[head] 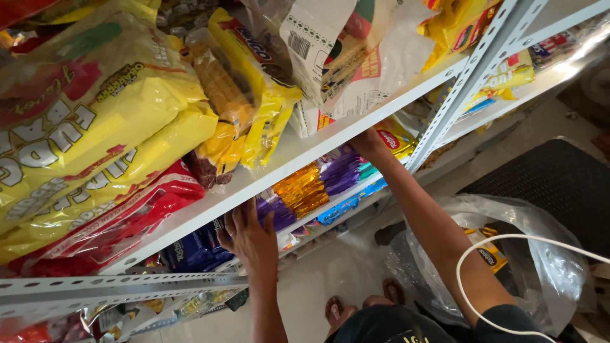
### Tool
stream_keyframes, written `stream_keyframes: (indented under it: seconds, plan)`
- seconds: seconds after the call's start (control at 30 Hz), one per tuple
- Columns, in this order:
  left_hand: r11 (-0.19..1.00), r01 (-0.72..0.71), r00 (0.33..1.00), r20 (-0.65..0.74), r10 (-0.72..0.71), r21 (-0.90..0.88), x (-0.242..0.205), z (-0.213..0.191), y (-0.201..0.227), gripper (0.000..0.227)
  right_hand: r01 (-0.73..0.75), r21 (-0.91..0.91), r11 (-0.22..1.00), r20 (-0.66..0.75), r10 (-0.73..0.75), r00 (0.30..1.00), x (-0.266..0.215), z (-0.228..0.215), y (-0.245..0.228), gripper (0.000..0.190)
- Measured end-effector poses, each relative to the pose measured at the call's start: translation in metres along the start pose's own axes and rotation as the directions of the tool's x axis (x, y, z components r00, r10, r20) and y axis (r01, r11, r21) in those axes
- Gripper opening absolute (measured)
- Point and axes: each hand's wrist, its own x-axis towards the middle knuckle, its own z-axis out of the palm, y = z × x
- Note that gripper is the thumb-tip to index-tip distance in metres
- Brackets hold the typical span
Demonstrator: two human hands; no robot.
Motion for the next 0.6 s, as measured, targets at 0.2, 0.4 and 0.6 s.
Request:
stream_keyframes:
  seconds: [0.2, 0.4, 0.6]
  plan:
    - [1.0, -0.001, 0.997, 0.071, 0.002, -0.021, 0.001, 0.006, -0.009, 0.064, -0.159, 0.455, 0.876, 0.053, 0.151, 0.987, -0.004, -0.094, -0.033, 0.038]
    - [0.997, -0.05, 0.998, 0.04, 0.053, -0.066, 0.003, 0.009, -0.011, 0.062, -0.31, 0.843, 0.44, 0.202, 0.275, 0.94, -0.002, -0.154, -0.048, 0.042]
    - [0.97, -0.079, 0.996, 0.012, 0.084, -0.231, 0.01, 0.004, -0.022, 0.052, -0.277, 0.92, 0.278, 0.197, 0.284, 0.938, -0.009, -0.128, -0.04, 0.038]
